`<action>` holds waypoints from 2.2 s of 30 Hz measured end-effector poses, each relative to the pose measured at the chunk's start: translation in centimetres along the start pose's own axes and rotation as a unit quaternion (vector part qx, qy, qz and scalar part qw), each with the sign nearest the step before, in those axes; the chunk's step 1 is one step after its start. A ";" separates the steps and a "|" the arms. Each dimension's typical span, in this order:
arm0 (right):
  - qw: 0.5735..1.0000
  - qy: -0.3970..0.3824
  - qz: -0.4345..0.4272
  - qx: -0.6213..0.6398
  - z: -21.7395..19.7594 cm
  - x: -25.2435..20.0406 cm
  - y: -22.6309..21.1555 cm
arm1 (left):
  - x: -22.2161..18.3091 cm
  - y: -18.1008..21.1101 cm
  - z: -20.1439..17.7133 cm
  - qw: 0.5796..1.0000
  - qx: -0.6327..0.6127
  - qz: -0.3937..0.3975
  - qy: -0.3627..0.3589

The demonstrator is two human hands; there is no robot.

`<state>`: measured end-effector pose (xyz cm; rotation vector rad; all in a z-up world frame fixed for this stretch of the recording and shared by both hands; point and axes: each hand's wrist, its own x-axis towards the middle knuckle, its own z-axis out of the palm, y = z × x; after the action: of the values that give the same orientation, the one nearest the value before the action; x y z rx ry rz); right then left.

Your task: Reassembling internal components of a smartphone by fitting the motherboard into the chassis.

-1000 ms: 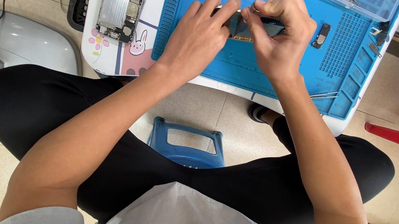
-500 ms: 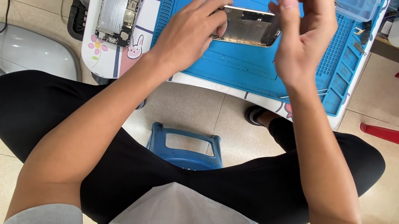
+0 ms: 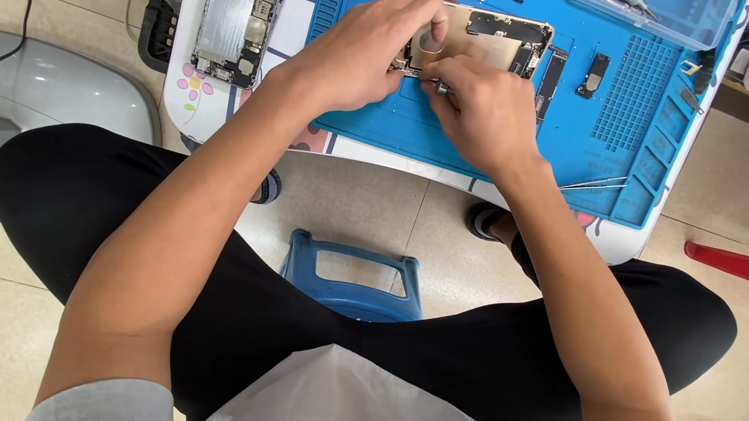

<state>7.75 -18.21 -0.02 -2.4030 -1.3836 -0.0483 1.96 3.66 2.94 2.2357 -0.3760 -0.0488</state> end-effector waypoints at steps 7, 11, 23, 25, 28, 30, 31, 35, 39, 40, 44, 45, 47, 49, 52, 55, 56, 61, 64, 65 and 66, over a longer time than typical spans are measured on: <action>0.999 -0.022 0.020 0.017 0.1 0.5 0.1 | 0.1 -0.1 -0.1 1.000 -0.006 -0.014 -0.007; 0.997 -0.052 -0.019 -0.059 0.2 0.7 0.8 | 0.0 -0.3 -0.3 0.999 -0.029 -0.017 -0.014; 0.999 -0.052 -0.008 -0.010 -1.5 1.8 -1.0 | 0.0 -2.2 0.6 0.984 -0.146 -0.088 0.055; 0.999 -0.047 -0.011 0.002 -1.4 1.8 -1.0 | 0.1 -2.3 0.7 0.981 -0.142 -0.119 0.055; 0.998 -0.053 -0.024 -0.003 -1.2 1.7 -1.0 | 0.1 -2.2 0.8 0.980 -0.139 -0.128 0.062; 0.998 -0.049 -0.038 -0.019 -1.1 1.8 -1.1 | 0.0 -2.3 0.8 0.980 -0.141 -0.125 0.061; 0.998 -0.049 -0.038 -0.018 -1.0 1.8 -1.1 | 0.1 -2.4 0.9 0.980 -0.141 -0.126 0.061; 0.997 -0.063 -0.028 -0.043 -0.7 1.8 -1.2 | -0.1 -2.9 1.2 0.979 -0.159 -0.106 0.076; 0.996 -0.065 -0.036 -0.055 -0.6 1.9 -1.4 | 0.0 -3.1 1.4 0.977 -0.175 -0.076 0.092; 0.996 -0.065 -0.037 -0.055 -0.6 1.9 -1.3 | 0.0 -3.2 1.4 0.977 -0.175 -0.077 0.092; 0.995 -0.064 -0.053 -0.053 -1.0 2.1 -0.9 | 0.1 -3.3 1.3 0.974 -0.193 -0.082 0.084; 0.995 -0.068 -0.055 -0.040 -1.1 2.2 -0.8 | 0.1 -3.4 1.2 0.972 -0.200 -0.098 0.075; 0.996 -0.065 -0.053 -0.019 -1.5 2.3 -0.7 | 0.6 -4.0 1.5 0.970 -0.208 -0.099 0.077; 0.997 -0.064 -0.050 0.006 -1.8 2.1 -0.9 | 0.7 -4.0 1.6 0.968 -0.217 -0.104 0.078; 0.998 -0.040 -0.030 0.045 -2.6 2.1 -1.7 | 0.9 -2.7 1.0 0.938 -0.282 -0.188 0.080; 0.997 0.001 -0.023 0.070 -4.1 2.0 -2.6 | 1.1 -0.8 -0.2 0.899 -0.339 -0.261 0.092; 0.997 0.007 -0.029 0.067 -4.7 2.0 -2.8 | 1.0 -0.3 -0.7 0.888 -0.356 -0.276 0.095; 0.996 0.036 -0.037 0.079 -7.2 1.5 -4.2 | 0.5 2.0 -1.7 0.860 -0.413 -0.283 0.096; 0.991 0.028 -0.025 0.126 -8.1 1.0 -4.8 | 0.3 3.0 -1.7 0.838 -0.449 -0.294 0.099; 0.990 0.021 -0.021 0.140 -8.3 0.9 -4.9 | 0.2 3.3 -1.7 0.833 -0.451 -0.306 0.097; 0.988 0.014 -0.018 0.155 -8.4 0.8 -4.9 | 0.2 3.6 -1.7 0.827 -0.453 -0.319 0.096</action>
<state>5.29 -18.13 9.40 -2.1131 -1.3153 0.1159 1.52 2.75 6.80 1.2987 0.4573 -0.2910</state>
